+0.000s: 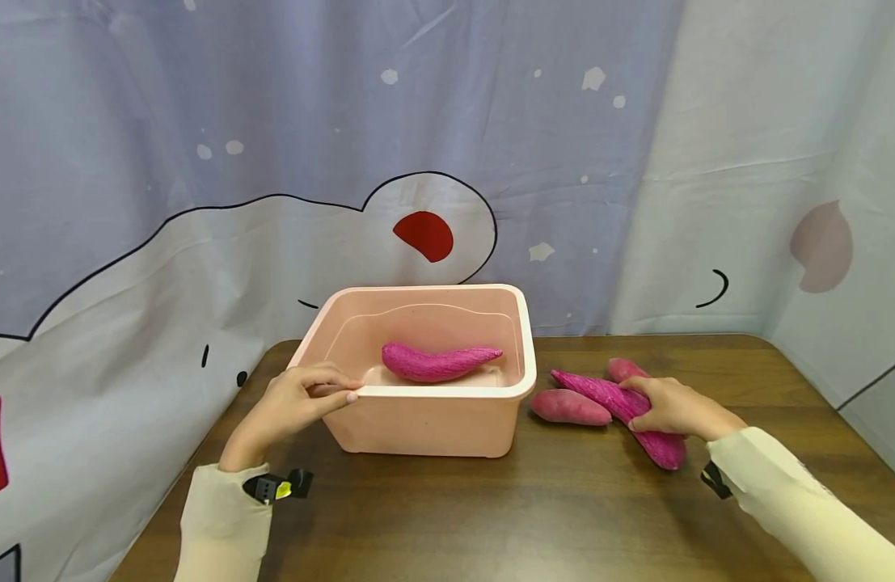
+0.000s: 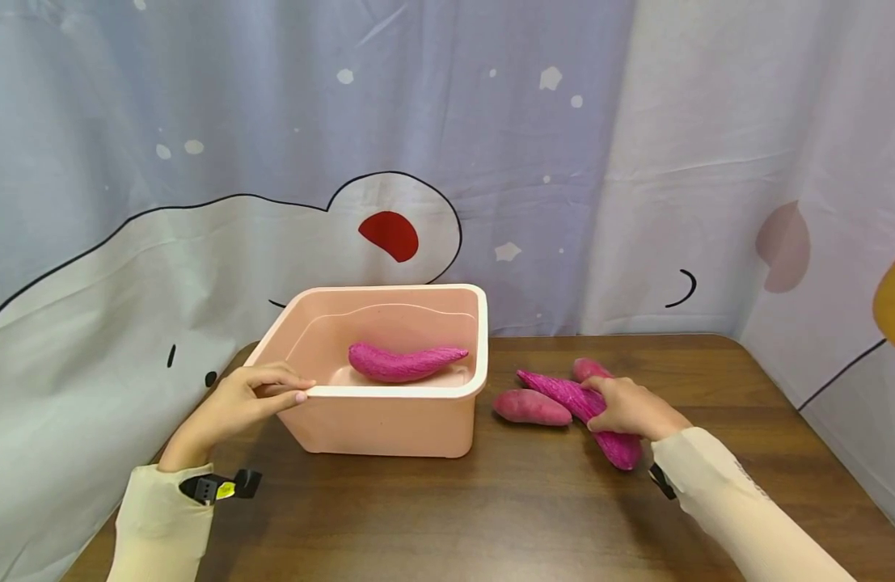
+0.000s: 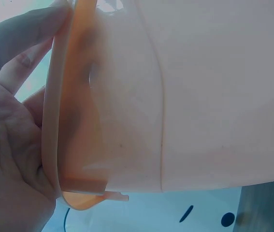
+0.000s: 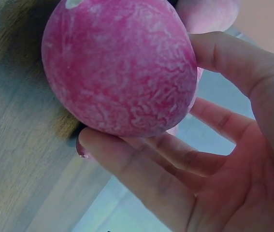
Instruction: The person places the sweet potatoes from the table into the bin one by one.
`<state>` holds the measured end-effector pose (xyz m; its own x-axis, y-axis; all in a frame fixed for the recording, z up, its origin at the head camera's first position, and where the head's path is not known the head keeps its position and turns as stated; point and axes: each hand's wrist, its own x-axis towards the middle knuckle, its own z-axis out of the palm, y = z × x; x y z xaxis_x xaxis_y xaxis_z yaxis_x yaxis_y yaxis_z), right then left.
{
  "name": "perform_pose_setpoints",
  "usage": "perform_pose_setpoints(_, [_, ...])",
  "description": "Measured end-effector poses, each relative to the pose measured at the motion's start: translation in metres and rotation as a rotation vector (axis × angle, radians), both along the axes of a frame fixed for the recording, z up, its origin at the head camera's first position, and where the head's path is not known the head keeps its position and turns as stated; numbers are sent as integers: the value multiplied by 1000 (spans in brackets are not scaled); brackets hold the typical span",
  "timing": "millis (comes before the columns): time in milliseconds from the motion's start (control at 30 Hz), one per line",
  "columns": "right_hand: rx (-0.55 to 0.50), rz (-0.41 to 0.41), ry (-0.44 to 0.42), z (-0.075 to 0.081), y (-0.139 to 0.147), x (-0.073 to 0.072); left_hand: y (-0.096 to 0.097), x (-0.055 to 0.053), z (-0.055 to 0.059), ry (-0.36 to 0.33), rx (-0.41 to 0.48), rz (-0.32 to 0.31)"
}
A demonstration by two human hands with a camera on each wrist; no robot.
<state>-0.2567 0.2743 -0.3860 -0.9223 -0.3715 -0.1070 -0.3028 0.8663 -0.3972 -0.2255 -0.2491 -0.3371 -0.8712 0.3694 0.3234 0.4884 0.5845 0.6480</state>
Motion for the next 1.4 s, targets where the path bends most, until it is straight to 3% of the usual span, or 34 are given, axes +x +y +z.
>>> perform_pose_setpoints(400, [-14, -8, -15, 3, 0, 1, 1, 1, 2, -4, 5, -7])
perform_pose_setpoints(1200, [11, 21, 79, 8, -2, -3, 2, 1, 3, -6, -16, 13])
perform_pose_setpoints(1400, [-6, 13, 64, 12, -4, -3, 2, 1, 3, 9, -24, 9])
